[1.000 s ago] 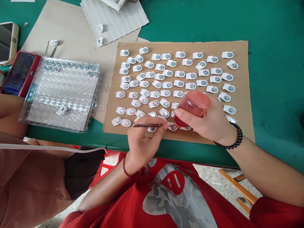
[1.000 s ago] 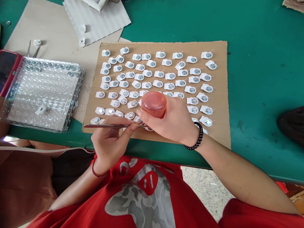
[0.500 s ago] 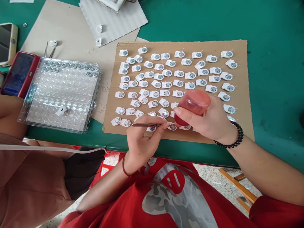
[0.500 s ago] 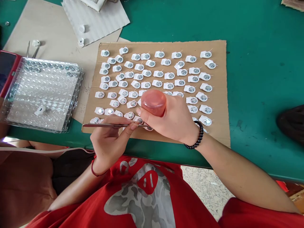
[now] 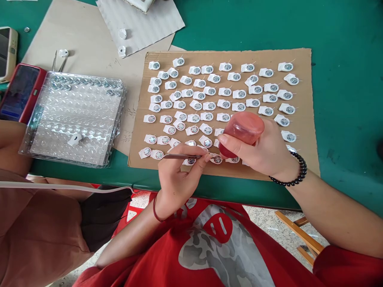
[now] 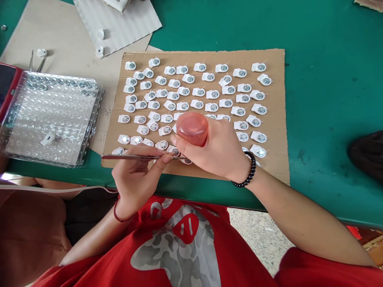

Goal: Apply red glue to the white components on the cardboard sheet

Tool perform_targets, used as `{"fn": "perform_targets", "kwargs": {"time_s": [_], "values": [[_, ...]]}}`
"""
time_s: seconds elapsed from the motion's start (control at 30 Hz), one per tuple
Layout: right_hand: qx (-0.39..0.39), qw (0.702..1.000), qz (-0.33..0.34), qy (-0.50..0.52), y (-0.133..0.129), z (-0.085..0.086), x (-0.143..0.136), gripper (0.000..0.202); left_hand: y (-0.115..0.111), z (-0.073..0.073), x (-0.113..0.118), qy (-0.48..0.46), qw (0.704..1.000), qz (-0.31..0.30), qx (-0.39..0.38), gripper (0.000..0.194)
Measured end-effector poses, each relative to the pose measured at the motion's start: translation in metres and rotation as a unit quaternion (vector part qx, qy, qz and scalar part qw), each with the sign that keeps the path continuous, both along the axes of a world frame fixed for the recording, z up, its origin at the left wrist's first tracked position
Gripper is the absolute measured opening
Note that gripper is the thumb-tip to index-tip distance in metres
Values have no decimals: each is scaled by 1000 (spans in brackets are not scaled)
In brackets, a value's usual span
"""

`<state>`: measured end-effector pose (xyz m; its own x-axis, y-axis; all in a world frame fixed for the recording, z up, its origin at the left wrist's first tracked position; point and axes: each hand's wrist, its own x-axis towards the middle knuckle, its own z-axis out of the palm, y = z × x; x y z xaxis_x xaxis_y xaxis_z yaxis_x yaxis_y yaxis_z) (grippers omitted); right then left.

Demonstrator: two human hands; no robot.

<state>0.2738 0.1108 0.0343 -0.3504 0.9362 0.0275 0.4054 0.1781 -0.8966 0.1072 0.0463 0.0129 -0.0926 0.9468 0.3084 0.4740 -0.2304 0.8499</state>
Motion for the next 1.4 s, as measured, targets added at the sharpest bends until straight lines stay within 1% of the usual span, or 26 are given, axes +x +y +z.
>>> {"fn": "perform_targets", "kwargs": {"time_s": [0.1,0.33,0.57,0.73,0.83,0.97,1.13,1.23,1.4], "values": [[-2,1000,-2,-8,0,0,0,20,0,0,0,-3,1000,-1,1,18],[9,1000,-12,-17,1,0,0,31,1,0,1,-4,1000,3,1,14],[24,999,-7,-23,2,-2,1,24,0,0,1,-16,1000,8,-9,13],[36,999,-15,-34,2,-1,1,30,-1,-1,1,-16,1000,10,-12,12],[29,999,-19,-37,2,0,1,32,-1,-1,1,-16,1000,5,-12,11],[27,999,-23,-36,2,-1,1,32,0,-1,1,-19,1000,3,-13,12],[41,998,-27,-48,2,-3,2,27,-1,-2,1,-10,1000,11,-9,10],[44,997,-30,-51,2,-2,1,28,-1,-2,0,-9,1000,11,-9,11],[31,998,-38,-50,3,-1,2,28,-1,-2,1,-13,1000,7,-10,12]]}}
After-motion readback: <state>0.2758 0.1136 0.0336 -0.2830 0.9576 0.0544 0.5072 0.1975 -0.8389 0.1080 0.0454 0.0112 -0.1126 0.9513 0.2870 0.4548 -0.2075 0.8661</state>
